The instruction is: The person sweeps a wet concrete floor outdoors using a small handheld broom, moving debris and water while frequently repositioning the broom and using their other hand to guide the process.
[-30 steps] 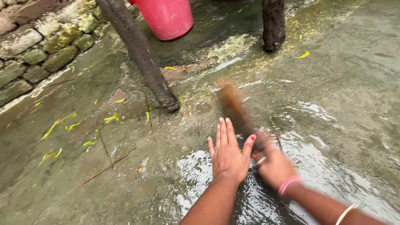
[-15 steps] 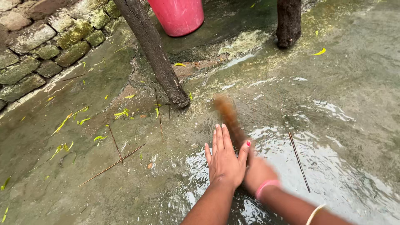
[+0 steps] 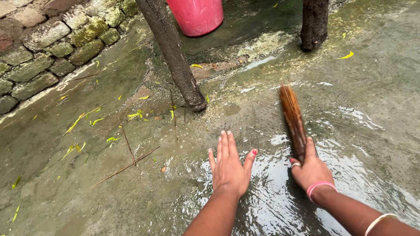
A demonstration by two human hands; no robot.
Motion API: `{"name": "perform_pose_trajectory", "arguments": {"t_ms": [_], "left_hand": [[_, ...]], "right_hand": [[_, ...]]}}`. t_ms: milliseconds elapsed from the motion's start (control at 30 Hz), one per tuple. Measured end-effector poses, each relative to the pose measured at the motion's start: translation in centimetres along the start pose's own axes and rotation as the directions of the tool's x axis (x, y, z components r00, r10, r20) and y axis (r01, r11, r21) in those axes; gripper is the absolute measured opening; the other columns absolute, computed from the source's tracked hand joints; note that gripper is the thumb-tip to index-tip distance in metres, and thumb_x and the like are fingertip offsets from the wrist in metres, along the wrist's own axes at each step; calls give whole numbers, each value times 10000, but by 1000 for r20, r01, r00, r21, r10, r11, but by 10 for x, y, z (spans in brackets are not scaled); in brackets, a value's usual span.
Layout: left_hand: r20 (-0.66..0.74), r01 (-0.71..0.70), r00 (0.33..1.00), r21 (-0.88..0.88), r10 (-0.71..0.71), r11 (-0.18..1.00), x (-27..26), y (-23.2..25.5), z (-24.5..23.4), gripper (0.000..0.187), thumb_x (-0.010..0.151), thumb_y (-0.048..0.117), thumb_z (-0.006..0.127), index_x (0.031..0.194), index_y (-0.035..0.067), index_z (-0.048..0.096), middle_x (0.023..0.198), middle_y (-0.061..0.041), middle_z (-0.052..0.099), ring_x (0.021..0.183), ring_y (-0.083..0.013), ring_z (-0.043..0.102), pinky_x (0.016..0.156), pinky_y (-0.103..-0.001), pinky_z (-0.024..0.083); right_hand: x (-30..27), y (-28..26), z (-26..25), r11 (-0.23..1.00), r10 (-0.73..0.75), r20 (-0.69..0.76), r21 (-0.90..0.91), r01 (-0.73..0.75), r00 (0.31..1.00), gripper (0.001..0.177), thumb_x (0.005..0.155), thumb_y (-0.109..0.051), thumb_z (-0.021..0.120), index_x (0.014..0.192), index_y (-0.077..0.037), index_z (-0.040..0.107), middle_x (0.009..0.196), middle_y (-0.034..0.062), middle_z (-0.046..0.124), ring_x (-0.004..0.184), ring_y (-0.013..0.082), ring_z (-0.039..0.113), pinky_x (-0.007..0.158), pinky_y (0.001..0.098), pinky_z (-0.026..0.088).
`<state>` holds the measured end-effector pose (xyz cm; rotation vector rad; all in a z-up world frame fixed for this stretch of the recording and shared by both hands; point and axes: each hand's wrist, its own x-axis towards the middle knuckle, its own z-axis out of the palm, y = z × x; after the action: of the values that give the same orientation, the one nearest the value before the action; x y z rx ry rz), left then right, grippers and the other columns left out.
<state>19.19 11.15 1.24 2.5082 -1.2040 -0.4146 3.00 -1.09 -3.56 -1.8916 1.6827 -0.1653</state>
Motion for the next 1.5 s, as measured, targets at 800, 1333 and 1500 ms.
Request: {"name": "perform_pose_trajectory", "arguments": {"t_ms": [800,1333,1500], "left_hand": [[81,210,976,-111,-202,971,0,-4,8,1016,947,716,424,1613,102,-37,1723,-51,-25,1585,-196,14,1243,-496,19],[160,488,845,-621,-511,613,0,53,29,732,851,320,804,1330,-2,355,1194,-188,656,1096,-336,694,1017,-409,526],[115,423,896,-512,-429,747,-5,79,24,521,981,277,638,1359,38,370,1321,-190,552,1045,-408,699,907,-492,558]], "right_hand": [[-32,2,30,994,55,108,87,-65,993,902,984,-346,629,1682,-247,66,1191,265,720,1061,426,724,969,473,551],[-24,17,60,575,-794,16,348,741,608,491,891,-272,586,1315,-24,601,1357,215,665,1309,346,598,1129,415,413],[-25,56,44,762,-551,-227,255,595,803,643,946,-341,502,1524,-68,425,1458,217,554,1337,375,501,1160,457,335]]}}
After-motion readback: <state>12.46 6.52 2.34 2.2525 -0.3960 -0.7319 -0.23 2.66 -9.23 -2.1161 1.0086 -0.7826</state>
